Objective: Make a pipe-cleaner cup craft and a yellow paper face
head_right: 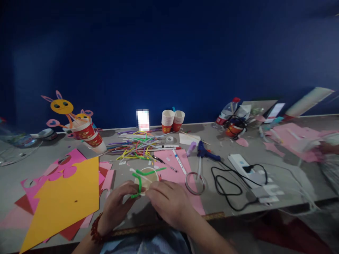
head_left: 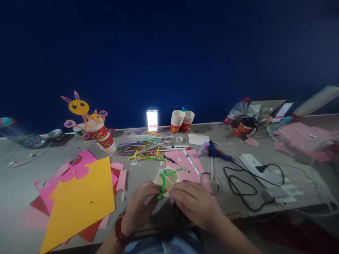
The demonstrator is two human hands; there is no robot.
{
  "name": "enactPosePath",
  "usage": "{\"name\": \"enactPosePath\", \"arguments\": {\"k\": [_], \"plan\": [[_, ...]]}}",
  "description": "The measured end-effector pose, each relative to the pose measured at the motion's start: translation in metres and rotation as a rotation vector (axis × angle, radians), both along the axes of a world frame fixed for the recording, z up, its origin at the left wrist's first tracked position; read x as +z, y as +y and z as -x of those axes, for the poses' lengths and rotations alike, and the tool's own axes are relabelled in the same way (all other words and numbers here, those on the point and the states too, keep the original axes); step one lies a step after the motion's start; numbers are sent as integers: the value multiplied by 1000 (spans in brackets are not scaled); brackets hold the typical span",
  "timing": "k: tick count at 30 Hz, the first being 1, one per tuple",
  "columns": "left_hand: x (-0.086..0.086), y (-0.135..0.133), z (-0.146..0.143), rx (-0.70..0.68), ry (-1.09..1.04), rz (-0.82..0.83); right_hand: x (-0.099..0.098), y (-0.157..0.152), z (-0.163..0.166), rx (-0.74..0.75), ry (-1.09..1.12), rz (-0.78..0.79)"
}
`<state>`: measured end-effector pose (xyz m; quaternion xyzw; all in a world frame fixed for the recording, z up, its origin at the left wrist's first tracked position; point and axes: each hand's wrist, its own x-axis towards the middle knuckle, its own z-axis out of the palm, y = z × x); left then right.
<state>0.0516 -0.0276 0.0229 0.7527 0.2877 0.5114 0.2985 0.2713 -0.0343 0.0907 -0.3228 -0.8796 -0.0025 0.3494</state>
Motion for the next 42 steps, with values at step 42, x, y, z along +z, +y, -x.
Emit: {"name": "enactPosePath", "arguments": {"k": [42], "plan": [[14,0,34,-165,-318,539,-32,14,-9,111,620,534]]}}
